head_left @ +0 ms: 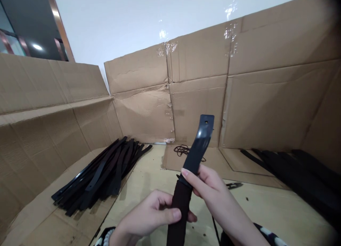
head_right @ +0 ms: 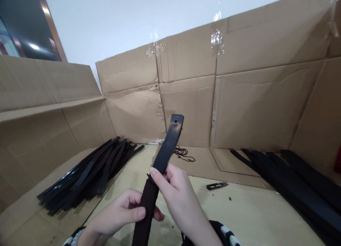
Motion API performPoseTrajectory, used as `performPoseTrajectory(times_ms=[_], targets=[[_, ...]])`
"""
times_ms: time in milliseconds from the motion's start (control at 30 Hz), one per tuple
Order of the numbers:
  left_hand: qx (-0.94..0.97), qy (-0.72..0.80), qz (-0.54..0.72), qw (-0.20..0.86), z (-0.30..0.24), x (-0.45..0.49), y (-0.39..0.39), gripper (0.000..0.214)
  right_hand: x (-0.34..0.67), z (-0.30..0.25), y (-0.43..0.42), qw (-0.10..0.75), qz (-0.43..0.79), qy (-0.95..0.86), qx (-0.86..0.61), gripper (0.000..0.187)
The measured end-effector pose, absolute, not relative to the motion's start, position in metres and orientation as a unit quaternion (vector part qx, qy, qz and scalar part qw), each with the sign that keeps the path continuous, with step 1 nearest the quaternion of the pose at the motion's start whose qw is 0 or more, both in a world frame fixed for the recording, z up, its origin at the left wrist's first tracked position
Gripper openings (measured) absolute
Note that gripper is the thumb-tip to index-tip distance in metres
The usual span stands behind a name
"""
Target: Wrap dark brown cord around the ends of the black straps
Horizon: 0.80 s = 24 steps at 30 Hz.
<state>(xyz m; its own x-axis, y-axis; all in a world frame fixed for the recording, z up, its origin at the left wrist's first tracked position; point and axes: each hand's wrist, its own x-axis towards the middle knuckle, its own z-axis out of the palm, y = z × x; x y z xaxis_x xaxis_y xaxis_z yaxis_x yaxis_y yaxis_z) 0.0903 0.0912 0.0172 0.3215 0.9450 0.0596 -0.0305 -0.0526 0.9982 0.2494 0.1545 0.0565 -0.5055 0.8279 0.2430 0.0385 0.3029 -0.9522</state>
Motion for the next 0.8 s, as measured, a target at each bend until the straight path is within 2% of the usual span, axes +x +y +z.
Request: performPoseTrajectory(times_ms=[233,400,567,700,800], targets=[[0.473,0.431,0.490,0.591,0.005,0.103,0.097,0.048,0.239,0.054,0.152,0.409,0.489,-0.711,-0.298,0.034],[0.493,0.422,0.501,0.572,0.010,0.109,0.090,0.045,0.243,0.057,0.151,0.422,0.545,-0.677,-0.260,0.033],[0.539,0.381,0.478,0.579,0.020,0.105,0.080,0.040,0.252,0.063,0.147,0.386,0.628,-0.634,-0.233,0.028],[0.519,0.393,0.498,0.573,0.020,0.106,0.082,0.028,0.251,0.063,0.147,0.439,0.569,-0.650,-0.246,0.027],[0.481,0.412,0.517,0.575,0.018,0.112,0.086,0.030,0.247,0.060,0.147,0.440,0.560,-0.655,-0.252,0.028]])
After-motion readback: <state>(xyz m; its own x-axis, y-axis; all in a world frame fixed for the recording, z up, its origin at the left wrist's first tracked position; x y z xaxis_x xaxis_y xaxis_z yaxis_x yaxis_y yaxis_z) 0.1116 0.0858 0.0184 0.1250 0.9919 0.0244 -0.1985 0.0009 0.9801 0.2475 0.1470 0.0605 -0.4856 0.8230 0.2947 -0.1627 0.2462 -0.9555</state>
